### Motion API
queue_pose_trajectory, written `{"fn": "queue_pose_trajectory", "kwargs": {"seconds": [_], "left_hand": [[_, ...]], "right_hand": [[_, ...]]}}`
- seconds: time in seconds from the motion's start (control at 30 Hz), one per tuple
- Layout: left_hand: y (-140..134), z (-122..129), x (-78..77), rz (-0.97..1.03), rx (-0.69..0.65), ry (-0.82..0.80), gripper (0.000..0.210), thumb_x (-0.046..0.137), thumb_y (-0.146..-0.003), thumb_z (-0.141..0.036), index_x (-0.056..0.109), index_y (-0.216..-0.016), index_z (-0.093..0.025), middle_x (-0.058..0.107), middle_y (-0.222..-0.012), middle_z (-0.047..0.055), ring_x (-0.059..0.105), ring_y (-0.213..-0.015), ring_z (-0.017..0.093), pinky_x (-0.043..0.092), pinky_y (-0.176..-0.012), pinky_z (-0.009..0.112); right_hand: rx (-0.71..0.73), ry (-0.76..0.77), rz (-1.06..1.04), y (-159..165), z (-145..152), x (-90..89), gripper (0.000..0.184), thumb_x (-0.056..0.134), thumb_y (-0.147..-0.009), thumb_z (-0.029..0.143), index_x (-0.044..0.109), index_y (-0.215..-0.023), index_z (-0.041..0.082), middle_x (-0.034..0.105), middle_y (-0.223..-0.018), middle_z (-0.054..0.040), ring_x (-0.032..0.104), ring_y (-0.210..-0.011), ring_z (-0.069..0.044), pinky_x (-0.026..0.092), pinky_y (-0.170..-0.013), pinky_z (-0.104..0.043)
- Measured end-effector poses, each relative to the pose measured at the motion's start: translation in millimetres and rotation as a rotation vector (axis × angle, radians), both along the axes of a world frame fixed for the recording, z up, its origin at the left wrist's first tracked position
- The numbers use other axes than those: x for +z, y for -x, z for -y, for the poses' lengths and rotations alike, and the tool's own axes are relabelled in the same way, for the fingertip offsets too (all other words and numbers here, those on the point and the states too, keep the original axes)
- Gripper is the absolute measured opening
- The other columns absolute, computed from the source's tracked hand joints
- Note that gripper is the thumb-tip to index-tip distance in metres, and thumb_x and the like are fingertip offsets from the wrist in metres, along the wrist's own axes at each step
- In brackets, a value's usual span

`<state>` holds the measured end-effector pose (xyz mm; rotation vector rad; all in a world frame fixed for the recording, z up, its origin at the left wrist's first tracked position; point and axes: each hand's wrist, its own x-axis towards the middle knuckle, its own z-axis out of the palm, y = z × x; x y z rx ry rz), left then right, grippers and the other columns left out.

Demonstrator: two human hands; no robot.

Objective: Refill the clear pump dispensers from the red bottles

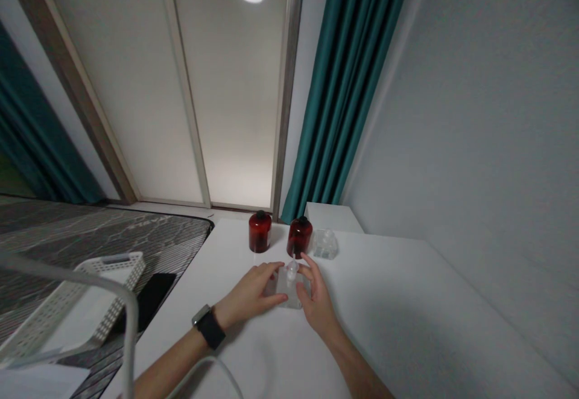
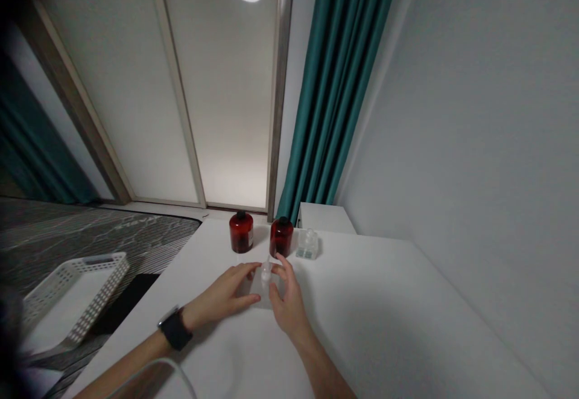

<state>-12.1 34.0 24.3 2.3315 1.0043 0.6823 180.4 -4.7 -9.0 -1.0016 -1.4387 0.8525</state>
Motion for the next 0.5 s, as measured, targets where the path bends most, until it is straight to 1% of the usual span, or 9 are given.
{"fn": "queue_pose_trajectory", "kwargs": {"seconds": [0.13,0.23,0.3,0.4,0.5], "left_hand": [[2.4,-7.8,5.5,-0.056,-0.044,-0.022,0.058,0.071,-0.081,-0.039,0.050,-0.131,-0.019,0.066,-0.111,0.010,0.064,-0.093,0.025,0.049,-0.088,0.040],[4.1,-14.6,7.1,-0.032,-0.081,-0.006,0.055,0.072,-0.080,-0.038,0.052,-0.127,-0.017,0.066,-0.108,0.008,0.063,-0.092,0.024,0.050,-0.086,0.037],[4.6,-18.0,7.0,-0.006,-0.106,0.021,0.053,0.072,-0.079,-0.037,0.052,-0.124,-0.017,0.065,-0.110,0.008,0.063,-0.092,0.023,0.050,-0.084,0.036],[4.3,-20.6,3.3,0.011,-0.105,0.019,0.053,0.073,-0.078,-0.036,0.053,-0.122,-0.017,0.064,-0.115,0.009,0.062,-0.097,0.025,0.050,-0.088,0.037],[2.5,-20.8,-5.3,0.028,-0.057,-0.022,0.055,0.073,-0.077,-0.035,0.052,-0.124,-0.017,0.063,-0.122,0.011,0.061,-0.107,0.028,0.048,-0.095,0.042]], "right_hand": [[0.029,0.034,0.029,0.9,-6.1,11.0,0.061,0.058,-0.089,0.025,0.033,-0.145,0.026,0.067,-0.120,-0.0086,0.060,-0.118,-0.022,0.037,-0.109,-0.046],[0.126,0.076,0.068,-3.4,-15.7,22.1,0.070,0.060,-0.085,0.019,0.030,-0.149,0.026,0.067,-0.112,-0.0050,0.063,-0.108,-0.020,0.044,-0.102,-0.042],[0.162,0.096,0.108,-5.6,-23.2,27.8,0.074,0.063,-0.080,0.015,0.034,-0.148,0.027,0.066,-0.104,-0.0016,0.064,-0.099,-0.018,0.048,-0.096,-0.038],[0.112,0.073,0.158,-2.6,-32.6,28.2,0.076,0.068,-0.072,0.012,0.044,-0.143,0.029,0.062,-0.094,0.0021,0.063,-0.088,-0.017,0.049,-0.092,-0.036],[-0.040,0.021,0.139,6.6,-35.7,19.0,0.077,0.070,-0.070,0.014,0.045,-0.142,0.028,0.060,-0.091,0.0024,0.061,-0.085,-0.017,0.049,-0.092,-0.037]]}}
